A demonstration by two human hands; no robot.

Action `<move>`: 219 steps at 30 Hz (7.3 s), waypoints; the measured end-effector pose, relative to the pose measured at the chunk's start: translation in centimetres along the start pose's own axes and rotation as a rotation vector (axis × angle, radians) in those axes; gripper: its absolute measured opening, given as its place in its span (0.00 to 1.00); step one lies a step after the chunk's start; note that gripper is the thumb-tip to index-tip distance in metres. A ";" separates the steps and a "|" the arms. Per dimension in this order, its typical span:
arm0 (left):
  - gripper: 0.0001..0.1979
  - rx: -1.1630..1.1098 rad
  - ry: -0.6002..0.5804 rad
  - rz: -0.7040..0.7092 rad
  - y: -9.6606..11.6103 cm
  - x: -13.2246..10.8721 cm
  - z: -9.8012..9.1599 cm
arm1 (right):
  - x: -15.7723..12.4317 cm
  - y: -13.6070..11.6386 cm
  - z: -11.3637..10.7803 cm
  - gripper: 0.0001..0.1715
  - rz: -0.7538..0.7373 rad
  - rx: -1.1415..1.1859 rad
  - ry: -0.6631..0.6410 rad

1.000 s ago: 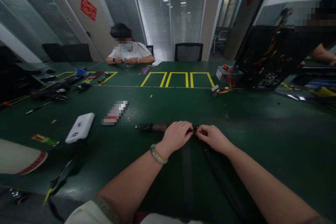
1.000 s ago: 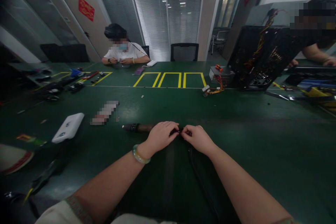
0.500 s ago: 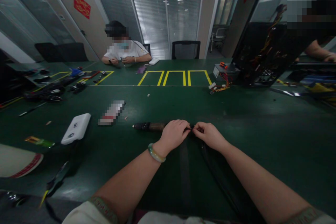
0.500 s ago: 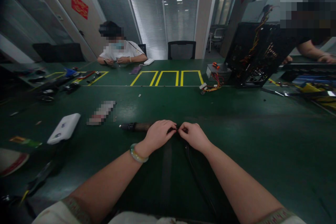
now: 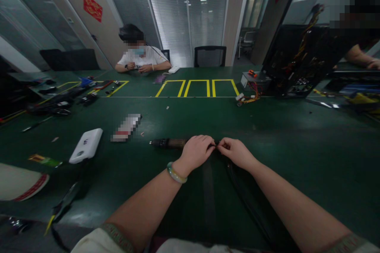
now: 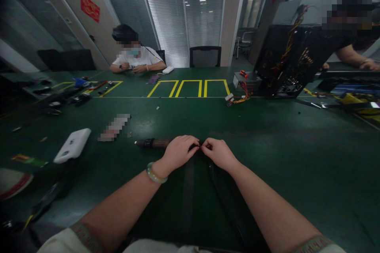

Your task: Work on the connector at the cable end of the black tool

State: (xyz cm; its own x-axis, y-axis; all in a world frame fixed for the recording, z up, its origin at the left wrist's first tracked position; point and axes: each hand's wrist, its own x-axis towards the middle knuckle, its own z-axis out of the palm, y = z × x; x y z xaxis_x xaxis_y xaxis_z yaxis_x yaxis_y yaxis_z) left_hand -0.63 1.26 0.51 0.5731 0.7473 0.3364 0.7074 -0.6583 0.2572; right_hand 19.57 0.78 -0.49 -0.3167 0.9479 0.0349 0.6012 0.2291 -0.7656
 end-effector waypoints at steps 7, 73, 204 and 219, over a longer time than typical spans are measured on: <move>0.10 -0.017 0.010 -0.008 0.1 -0.1 -0.1 | -0.1 0.3 0.1 0.11 -0.003 0.001 -0.004; 0.06 -0.024 -0.006 0.035 -0.1 -0.1 -0.6 | 0.2 0.4 0.3 0.11 -0.019 0.013 -0.035; 0.04 -0.092 -0.004 -0.054 0.0 0.0 0.1 | -0.1 -0.4 0.5 0.08 -0.006 0.046 0.033; 0.04 -0.053 -0.038 -0.031 0.1 0.0 -0.2 | 0.0 -0.4 0.3 0.08 -0.012 -0.011 0.021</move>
State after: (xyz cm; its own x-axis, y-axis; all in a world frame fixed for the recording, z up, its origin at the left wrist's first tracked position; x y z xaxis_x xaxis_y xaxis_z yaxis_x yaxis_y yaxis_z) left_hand -0.62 1.17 0.71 0.5672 0.7698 0.2927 0.7028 -0.6377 0.3154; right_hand 19.12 0.58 -0.41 -0.3084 0.9495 0.0580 0.6056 0.2430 -0.7577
